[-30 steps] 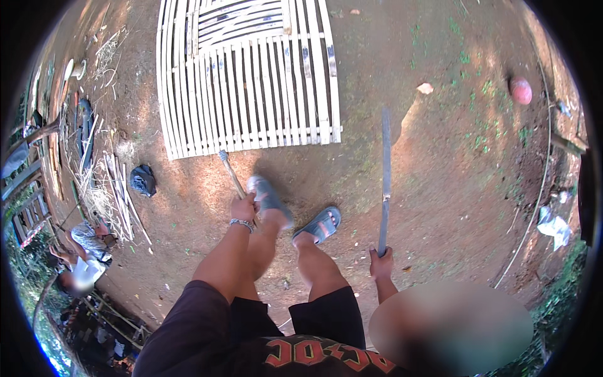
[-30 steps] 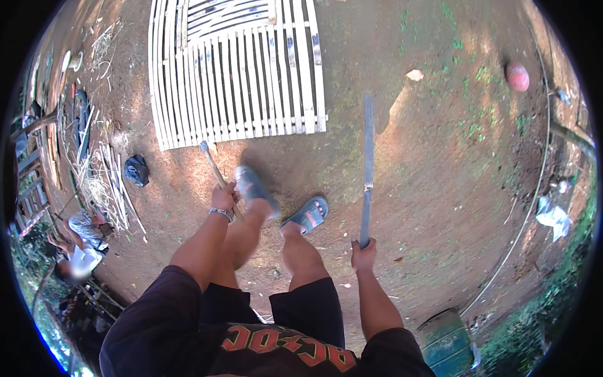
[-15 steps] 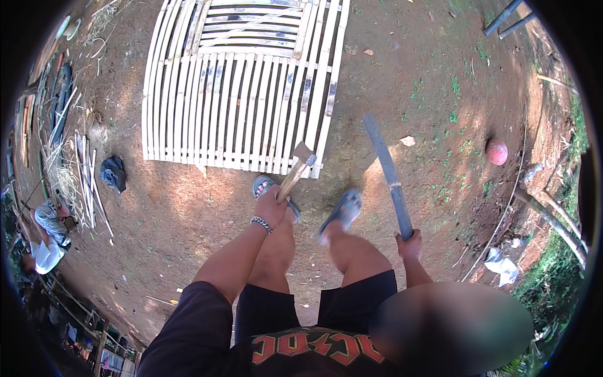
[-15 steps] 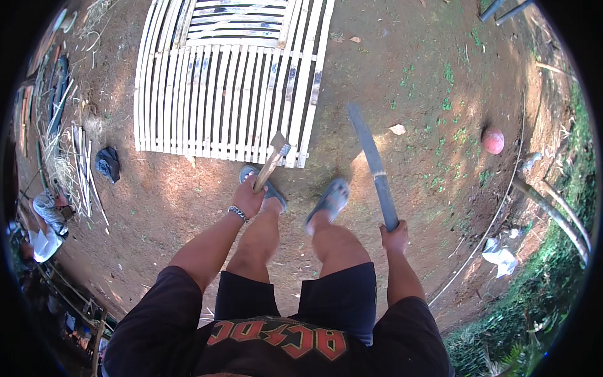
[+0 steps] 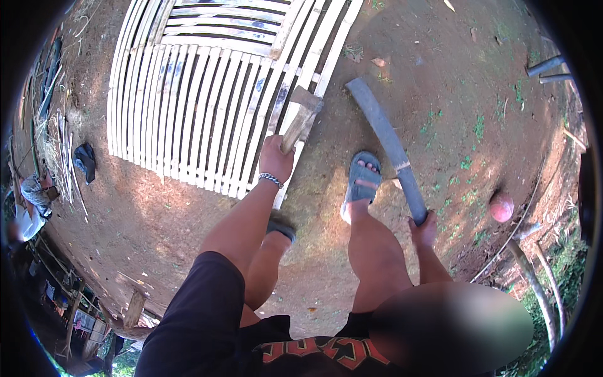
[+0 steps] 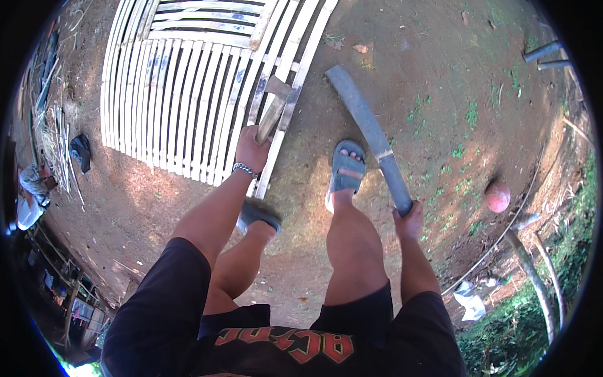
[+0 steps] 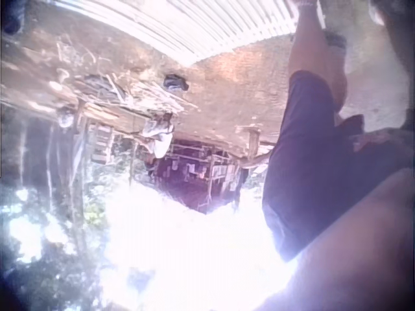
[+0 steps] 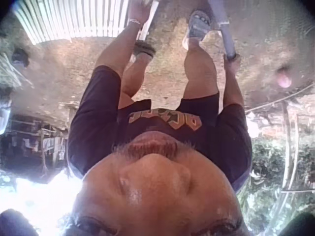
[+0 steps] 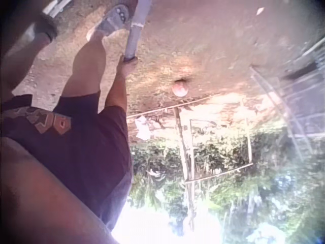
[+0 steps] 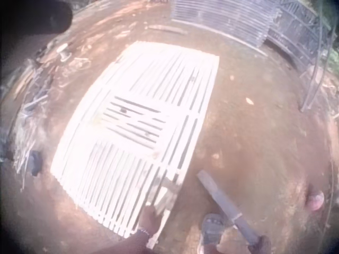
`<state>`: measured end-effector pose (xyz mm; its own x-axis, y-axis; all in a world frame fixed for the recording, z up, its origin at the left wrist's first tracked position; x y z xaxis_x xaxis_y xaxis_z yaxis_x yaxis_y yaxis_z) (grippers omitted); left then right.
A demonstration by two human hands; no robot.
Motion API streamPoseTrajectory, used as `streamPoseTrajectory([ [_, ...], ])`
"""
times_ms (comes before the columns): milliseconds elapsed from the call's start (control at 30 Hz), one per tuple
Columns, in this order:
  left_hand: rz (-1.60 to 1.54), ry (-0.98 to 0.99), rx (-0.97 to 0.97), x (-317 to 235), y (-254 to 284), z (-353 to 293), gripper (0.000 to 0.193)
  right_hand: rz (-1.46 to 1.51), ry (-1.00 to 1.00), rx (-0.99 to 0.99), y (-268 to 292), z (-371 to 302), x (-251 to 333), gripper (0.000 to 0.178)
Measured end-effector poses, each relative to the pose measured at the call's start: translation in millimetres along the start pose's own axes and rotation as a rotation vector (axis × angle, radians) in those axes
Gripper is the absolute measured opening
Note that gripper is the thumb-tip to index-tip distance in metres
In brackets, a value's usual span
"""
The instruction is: The person assembles a bamboo structure by hammering nails into a bamboo frame. They use a hammer to secure the bamboo slats to the frame, occasionally adjusting the position of the slats and the frame itself.
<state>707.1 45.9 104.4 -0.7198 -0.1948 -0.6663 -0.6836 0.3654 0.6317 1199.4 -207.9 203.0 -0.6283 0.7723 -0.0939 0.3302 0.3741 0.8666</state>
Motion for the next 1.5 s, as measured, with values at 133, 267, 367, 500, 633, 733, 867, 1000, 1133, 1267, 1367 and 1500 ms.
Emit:
streamPoseTrajectory([
  [133,0.117,-0.060,-0.249,16.8,-36.5,49.5,0.039,-0.089,0.202,-0.019,-13.4,89.8,-8.6,0.077],
  [267,0.200,-0.037,-0.240,17.9,-56.1,69.9,0.034,-0.137,0.301,-0.119,-35.9,144.1,-6.0,0.076],
  [367,0.247,-0.060,-0.209,10.0,-60.9,69.8,0.031,-0.161,0.283,-0.225,-49.8,171.6,6.6,0.076],
  [500,0.368,-0.136,-0.141,16.4,-69.8,75.7,0.032,-0.007,0.279,-0.228,-71.9,196.8,0.1,0.075],
  [633,0.391,-0.143,-0.082,18.0,-63.9,75.7,0.035,0.121,0.321,-0.171,-78.9,195.5,4.0,0.075],
  [733,0.398,-0.145,-0.118,14.3,-61.8,79.2,0.034,0.083,0.390,-0.219,-67.7,210.8,0.6,0.074],
  [867,0.348,-0.116,-0.097,-5.8,-48.3,73.0,0.032,0.070,0.451,-0.240,-61.2,206.7,27.9,0.069],
  [1000,0.388,-0.069,-0.060,-18.8,-31.4,62.6,0.039,0.047,0.487,-0.172,-76.8,206.1,92.3,0.069],
  [1133,0.350,-0.115,-0.071,-37.3,-19.1,55.9,0.034,0.089,0.613,-0.153,-70.1,189.3,187.0,0.070],
  [1267,0.354,-0.092,-0.059,-39.2,-15.1,56.1,0.040,0.164,0.661,-0.075,-75.4,175.3,269.1,0.069],
  [1367,0.354,-0.080,-0.056,-39.9,-14.3,57.0,0.043,0.171,0.687,-0.044,-80.9,161.7,320.8,0.070],
  [1500,0.355,-0.071,-0.065,-35.7,-15.9,56.7,0.042,0.187,0.710,0.003,-91.8,142.9,378.7,0.071],
])
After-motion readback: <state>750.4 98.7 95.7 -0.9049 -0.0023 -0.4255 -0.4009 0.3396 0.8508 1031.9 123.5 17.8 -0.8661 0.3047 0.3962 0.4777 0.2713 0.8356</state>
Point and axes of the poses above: each hand's wrist, its own z-axis towards the middle knuckle, its own y-axis out of the back of the hand, x = y × z, the point moved 9 cm from there along z, towards the middle knuckle, and after that the axes turned 10 degrees about -y, right-handed, at the moved point
